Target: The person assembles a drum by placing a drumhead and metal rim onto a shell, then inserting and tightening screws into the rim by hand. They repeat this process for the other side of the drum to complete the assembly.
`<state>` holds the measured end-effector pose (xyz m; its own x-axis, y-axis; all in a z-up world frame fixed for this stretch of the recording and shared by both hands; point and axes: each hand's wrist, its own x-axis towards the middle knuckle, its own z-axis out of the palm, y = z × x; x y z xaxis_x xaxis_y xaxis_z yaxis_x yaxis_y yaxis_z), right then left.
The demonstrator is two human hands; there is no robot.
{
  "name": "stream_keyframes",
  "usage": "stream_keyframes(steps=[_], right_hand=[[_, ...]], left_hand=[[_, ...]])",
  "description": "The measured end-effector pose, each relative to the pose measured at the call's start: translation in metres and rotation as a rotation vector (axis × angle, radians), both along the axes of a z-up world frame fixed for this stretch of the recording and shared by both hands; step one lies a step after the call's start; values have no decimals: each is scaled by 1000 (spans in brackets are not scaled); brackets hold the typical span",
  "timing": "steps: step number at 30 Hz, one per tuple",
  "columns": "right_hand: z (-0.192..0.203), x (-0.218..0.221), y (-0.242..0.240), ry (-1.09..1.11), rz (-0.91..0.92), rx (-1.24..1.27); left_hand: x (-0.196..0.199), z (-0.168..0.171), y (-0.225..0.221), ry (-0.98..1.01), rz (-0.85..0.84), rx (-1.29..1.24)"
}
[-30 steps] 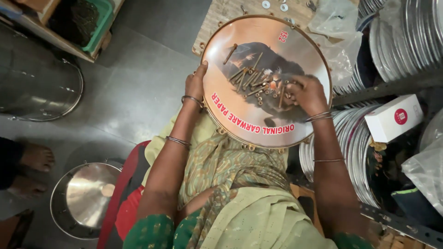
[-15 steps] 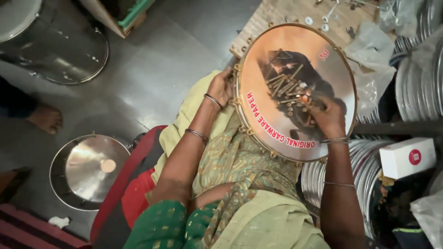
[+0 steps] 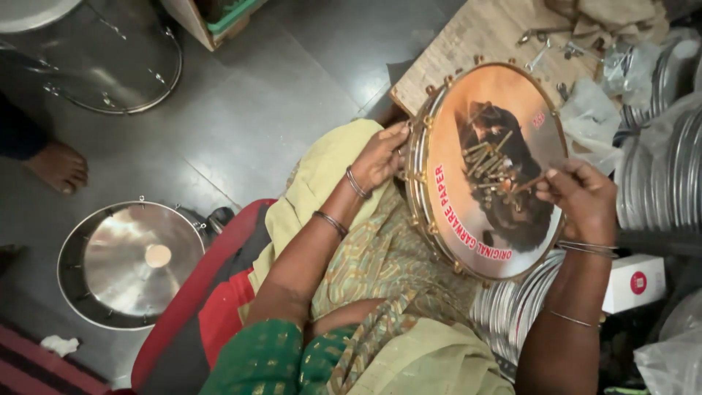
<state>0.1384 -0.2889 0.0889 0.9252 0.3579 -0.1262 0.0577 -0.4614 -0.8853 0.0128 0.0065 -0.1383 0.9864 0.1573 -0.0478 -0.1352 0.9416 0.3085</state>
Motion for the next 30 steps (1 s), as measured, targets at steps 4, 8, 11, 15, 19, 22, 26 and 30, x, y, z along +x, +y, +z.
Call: stream_keyframes(steps=[4, 8, 11, 15, 19, 22, 26, 30], right_hand=[[40, -41, 72, -12, 104, 198], [25, -60, 129, -58, 174, 200], [15, -73, 157, -144, 266, 149], [7, -79, 172, -265, 266, 107], [8, -80, 174, -343, 294, 89], [13, -82, 176, -353, 298, 84], [11, -81, 174, -455, 310, 12], [22, -93, 177, -373, 259, 20]], left_hand=[[-11, 17, 2, 53, -32, 2], [-18, 25, 3, 87, -63, 41], [-23, 23, 2, 74, -44, 139], [-25, 34, 5, 50, -52, 162], [-17, 23, 0, 72, -81, 132], [-11, 6, -4, 46, -52, 176], [-17, 27, -2, 40, -67, 129], [-8, 9, -10, 59, 32, 119]])
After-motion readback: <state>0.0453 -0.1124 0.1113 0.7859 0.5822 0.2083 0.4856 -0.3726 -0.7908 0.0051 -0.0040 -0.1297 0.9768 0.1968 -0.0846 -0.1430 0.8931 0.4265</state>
